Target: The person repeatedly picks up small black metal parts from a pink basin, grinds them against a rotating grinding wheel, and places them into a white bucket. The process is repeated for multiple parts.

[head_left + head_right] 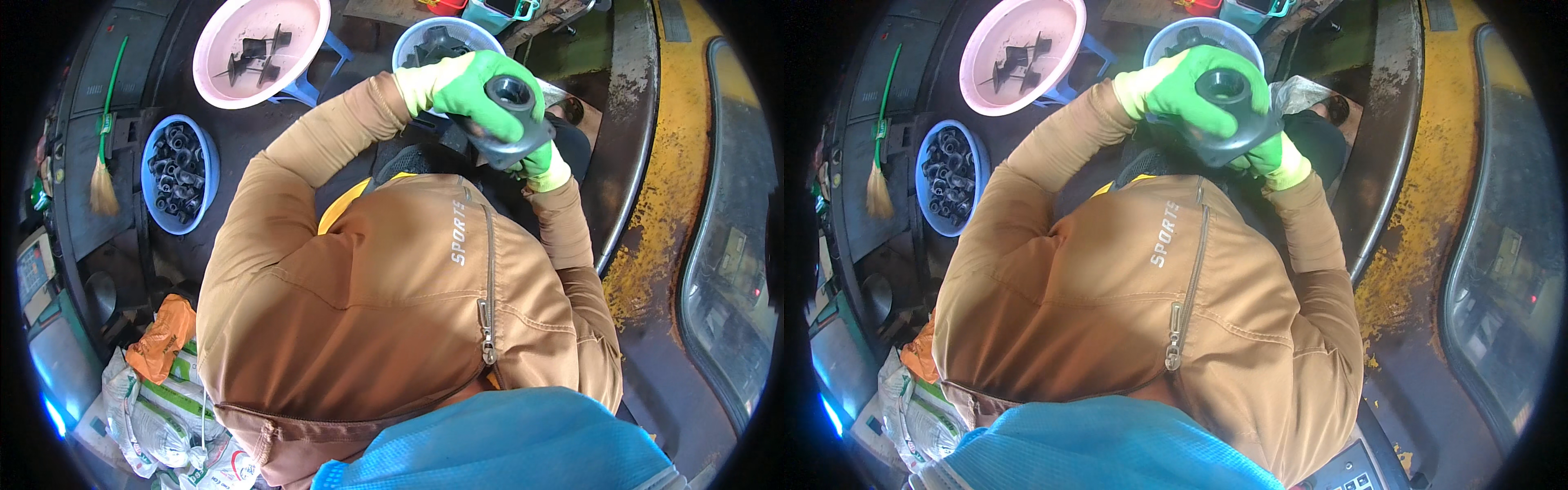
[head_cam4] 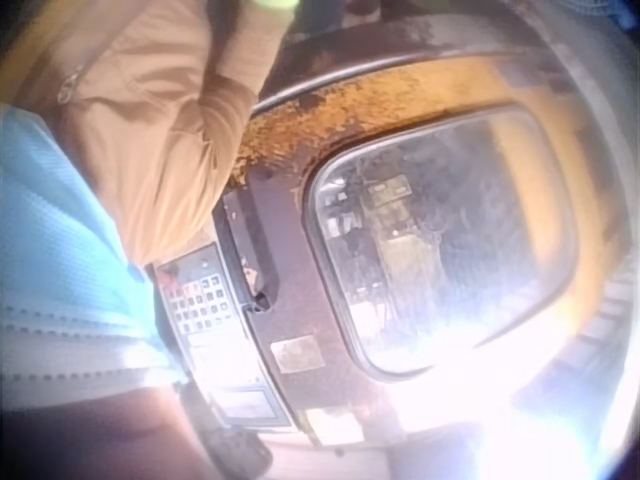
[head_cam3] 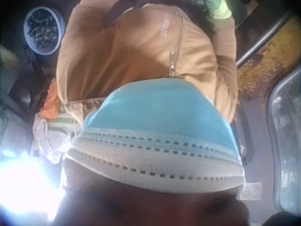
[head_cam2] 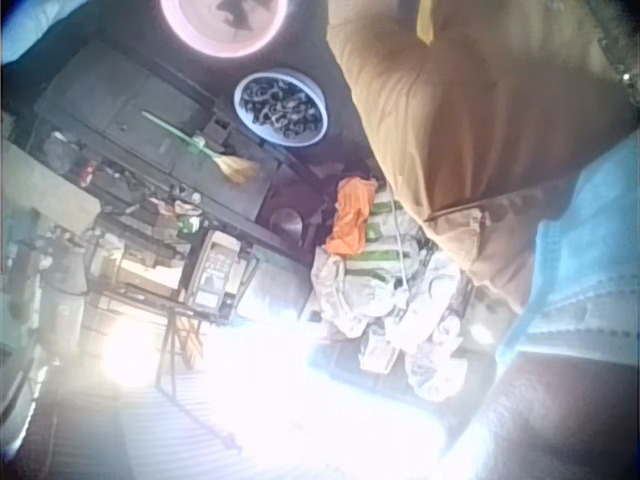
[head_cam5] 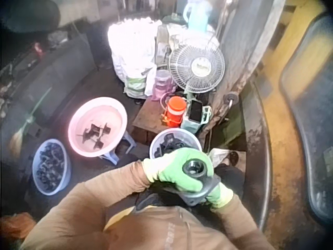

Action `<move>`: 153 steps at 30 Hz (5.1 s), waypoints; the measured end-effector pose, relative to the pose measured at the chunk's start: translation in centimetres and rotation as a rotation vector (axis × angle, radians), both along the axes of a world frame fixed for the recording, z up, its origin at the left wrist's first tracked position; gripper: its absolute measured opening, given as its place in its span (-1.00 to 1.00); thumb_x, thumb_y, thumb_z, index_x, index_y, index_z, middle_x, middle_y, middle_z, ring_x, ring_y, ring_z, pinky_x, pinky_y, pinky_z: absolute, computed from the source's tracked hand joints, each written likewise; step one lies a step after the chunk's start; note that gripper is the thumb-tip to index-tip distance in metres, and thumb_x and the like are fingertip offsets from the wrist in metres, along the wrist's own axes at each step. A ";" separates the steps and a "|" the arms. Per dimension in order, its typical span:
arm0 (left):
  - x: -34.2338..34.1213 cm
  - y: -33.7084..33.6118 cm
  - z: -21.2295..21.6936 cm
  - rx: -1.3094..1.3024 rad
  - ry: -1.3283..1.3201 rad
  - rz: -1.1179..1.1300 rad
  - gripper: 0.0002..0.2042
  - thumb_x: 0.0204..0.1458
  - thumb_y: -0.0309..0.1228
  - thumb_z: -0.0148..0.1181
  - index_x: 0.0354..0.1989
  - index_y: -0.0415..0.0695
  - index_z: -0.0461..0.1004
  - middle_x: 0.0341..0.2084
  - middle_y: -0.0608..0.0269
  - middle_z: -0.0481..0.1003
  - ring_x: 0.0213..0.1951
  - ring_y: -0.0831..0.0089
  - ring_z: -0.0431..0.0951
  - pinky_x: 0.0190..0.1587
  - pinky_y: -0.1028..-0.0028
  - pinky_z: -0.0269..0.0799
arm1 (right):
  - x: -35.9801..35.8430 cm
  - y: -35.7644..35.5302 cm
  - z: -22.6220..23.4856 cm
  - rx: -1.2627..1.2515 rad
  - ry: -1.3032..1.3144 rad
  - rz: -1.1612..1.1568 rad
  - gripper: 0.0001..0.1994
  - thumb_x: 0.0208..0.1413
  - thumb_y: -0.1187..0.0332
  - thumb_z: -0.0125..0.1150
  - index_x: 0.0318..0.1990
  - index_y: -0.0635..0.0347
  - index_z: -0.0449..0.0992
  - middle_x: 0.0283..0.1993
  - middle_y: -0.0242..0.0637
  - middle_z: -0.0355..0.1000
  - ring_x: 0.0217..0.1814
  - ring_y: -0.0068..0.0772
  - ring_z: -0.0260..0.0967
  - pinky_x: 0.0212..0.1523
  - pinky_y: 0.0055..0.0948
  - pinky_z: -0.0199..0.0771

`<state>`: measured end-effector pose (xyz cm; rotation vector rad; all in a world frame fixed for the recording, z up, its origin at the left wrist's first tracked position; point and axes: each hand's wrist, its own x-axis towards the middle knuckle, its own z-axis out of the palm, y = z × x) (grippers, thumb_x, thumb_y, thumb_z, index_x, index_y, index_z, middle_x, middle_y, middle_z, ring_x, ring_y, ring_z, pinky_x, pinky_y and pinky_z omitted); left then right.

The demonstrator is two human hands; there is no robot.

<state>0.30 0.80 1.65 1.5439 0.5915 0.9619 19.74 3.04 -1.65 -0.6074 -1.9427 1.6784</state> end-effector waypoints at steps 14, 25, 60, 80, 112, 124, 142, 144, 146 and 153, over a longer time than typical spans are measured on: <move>0.7 0.6 0.7 0.121 0.120 0.426 -0.34 -0.25 -0.35 0.52 0.13 -0.21 0.43 0.15 0.14 0.41 0.13 0.36 0.45 0.17 0.34 0.36 | -2.7 1.2 -0.2 0.789 0.003 -0.427 -0.64 0.04 0.43 0.31 0.01 0.24 0.44 -0.05 -0.23 0.49 -0.02 -0.33 0.45 -0.03 -0.32 0.47; 2.3 -0.9 0.8 0.342 0.045 0.675 -0.53 -0.25 -0.37 0.54 -0.11 -0.19 0.54 0.00 0.13 0.54 0.01 0.30 0.54 0.08 0.32 0.45 | -3.7 -0.1 0.8 0.367 0.135 -0.482 -0.59 -0.05 0.38 0.35 -0.01 0.21 0.45 -0.12 -0.24 0.49 -0.08 -0.31 0.48 -0.12 -0.38 0.49; 3.4 -1.6 2.7 0.203 0.062 0.781 -0.54 -0.21 -0.33 0.53 -0.11 -0.22 0.55 -0.08 0.14 0.56 -0.08 0.42 0.58 0.02 0.41 0.49 | -3.4 -0.7 5.9 0.509 0.052 -0.319 -0.71 0.06 0.40 0.24 -0.05 0.22 0.46 -0.17 -0.28 0.50 -0.13 -0.37 0.48 -0.15 -0.39 0.48; -0.3 -0.2 2.5 0.002 -0.156 -0.135 -0.51 -0.35 -0.40 0.45 -0.12 -0.19 0.54 -0.03 0.10 0.54 0.04 0.31 0.50 0.18 0.29 0.32 | 0.0 -1.1 0.5 -0.317 0.154 0.001 -0.47 0.17 0.38 0.19 0.29 0.19 0.23 0.23 -0.23 0.32 0.22 -0.34 0.32 0.19 -0.34 0.39; 1.4 -1.6 2.7 0.230 0.053 0.475 -0.51 -0.21 -0.34 0.52 -0.05 -0.19 0.53 -0.07 0.15 0.56 -0.04 0.39 0.57 0.04 0.37 0.48 | -0.1 -1.2 4.3 0.397 -0.024 -0.211 -0.47 0.01 0.41 0.37 0.15 0.25 0.36 0.06 -0.20 0.45 0.06 -0.31 0.43 0.05 -0.35 0.43; -0.5 -0.2 2.0 0.011 -0.138 -0.316 -0.45 -0.35 -0.26 0.49 -0.09 -0.20 0.54 0.04 0.11 0.50 0.12 0.28 0.45 0.21 0.30 0.29 | 0.0 -2.2 -0.9 -0.018 0.067 -0.052 -0.47 0.00 0.29 0.39 0.15 0.13 0.39 0.09 -0.20 0.43 0.17 -0.20 0.37 0.19 -0.30 0.35; 2.4 -1.3 1.7 0.361 -0.020 0.625 -0.55 -0.23 -0.43 0.53 -0.10 -0.19 0.52 -0.07 0.17 0.56 -0.04 0.42 0.55 0.04 0.39 0.46 | -2.9 -1.3 3.3 0.493 0.108 -0.441 -0.60 0.03 0.44 0.25 0.05 0.25 0.39 -0.05 -0.18 0.46 -0.02 -0.30 0.45 -0.07 -0.37 0.47; 2.0 -1.3 2.4 0.354 -0.014 0.563 -0.56 -0.23 -0.44 0.52 -0.11 -0.18 0.52 -0.08 0.17 0.56 -0.04 0.41 0.55 0.05 0.39 0.46 | -2.3 -1.0 4.2 0.505 0.029 -0.318 -0.59 0.02 0.47 0.27 0.06 0.26 0.39 -0.08 -0.19 0.47 -0.05 -0.29 0.46 -0.10 -0.35 0.49; 1.7 -1.5 2.9 0.292 -0.016 0.491 -0.58 -0.22 -0.45 0.50 -0.12 -0.18 0.53 -0.09 0.17 0.57 -0.04 0.40 0.55 0.06 0.39 0.45 | -1.7 -1.0 4.8 0.503 -0.014 -0.245 -0.59 0.00 0.47 0.30 0.05 0.26 0.40 -0.07 -0.19 0.47 -0.05 -0.29 0.46 -0.09 -0.34 0.50; 1.0 -1.2 3.2 0.204 -0.035 0.349 -0.60 -0.20 -0.44 0.48 -0.13 -0.18 0.54 -0.10 0.16 0.57 -0.05 0.39 0.55 0.06 0.38 0.45 | -0.9 -1.3 5.3 0.347 -0.063 -0.146 -0.49 -0.08 0.46 0.45 0.07 0.25 0.42 0.00 -0.21 0.48 0.01 -0.35 0.45 0.00 -0.36 0.49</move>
